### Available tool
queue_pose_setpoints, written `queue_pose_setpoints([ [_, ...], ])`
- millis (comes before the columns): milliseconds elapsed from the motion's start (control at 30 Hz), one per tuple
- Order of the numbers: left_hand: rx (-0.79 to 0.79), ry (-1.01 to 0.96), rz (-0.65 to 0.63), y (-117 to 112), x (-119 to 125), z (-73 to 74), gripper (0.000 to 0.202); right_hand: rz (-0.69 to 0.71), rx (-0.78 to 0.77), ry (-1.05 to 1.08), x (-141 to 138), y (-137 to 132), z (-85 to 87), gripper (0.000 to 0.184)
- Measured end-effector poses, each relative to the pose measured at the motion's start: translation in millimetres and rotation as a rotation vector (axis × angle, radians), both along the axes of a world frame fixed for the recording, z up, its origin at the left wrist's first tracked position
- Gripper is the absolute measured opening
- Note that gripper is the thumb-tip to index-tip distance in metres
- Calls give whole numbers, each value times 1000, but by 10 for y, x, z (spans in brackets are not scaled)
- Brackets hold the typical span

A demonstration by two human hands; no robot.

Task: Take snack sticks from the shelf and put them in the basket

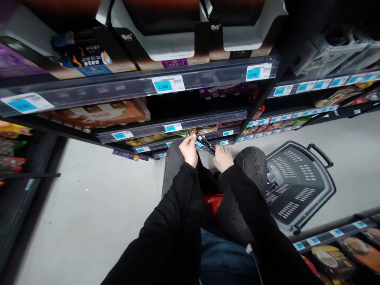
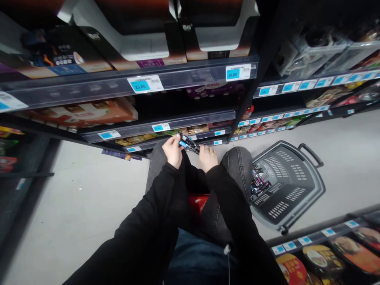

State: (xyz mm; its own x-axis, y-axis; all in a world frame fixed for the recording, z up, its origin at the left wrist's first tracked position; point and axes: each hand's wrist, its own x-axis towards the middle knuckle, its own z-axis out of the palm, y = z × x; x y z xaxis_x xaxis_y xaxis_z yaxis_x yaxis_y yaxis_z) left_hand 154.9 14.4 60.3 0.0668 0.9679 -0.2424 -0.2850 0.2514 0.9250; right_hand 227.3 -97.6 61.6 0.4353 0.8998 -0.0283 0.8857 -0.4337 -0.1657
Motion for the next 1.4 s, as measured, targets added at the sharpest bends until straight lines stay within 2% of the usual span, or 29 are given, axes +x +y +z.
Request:
queue_pose_setpoints([
  [200, 38, 22, 18, 1, -4, -26, 39, -55, 10, 64, -2, 10, -34, 30],
  [333, 58, 12, 121, 142, -78, 9, 37, -140, 50, 204, 121, -38, -131, 27],
  [400, 55, -16, 171, 219, -121, 34, 34, -132, 114, 336, 188, -49, -195, 32],
  [500, 48, -40, 176, 274, -159, 52, 31, -114, 254, 605, 255, -25, -307, 44],
  [633, 46, -89, 198, 278, -169, 33, 30, -174, 456, 954, 313, 13, -410, 42],
  [800, 48, -169, 195, 290, -173, 0, 30, -216, 676, 1307, 353, -9, -320, 53],
  [933, 68, -196, 162, 268, -174, 1, 31, -352, 851, 1607, 350, 1, -212, 54],
  [1100, 46, -198, 85, 184, -140, 3, 37, -425, 970, 1578, 376, 17, -196, 40],
  [1400, 12, -149, 39, 137, -111, -33, 38, -503, 1058, 1543, 420, 5, -219, 34],
])
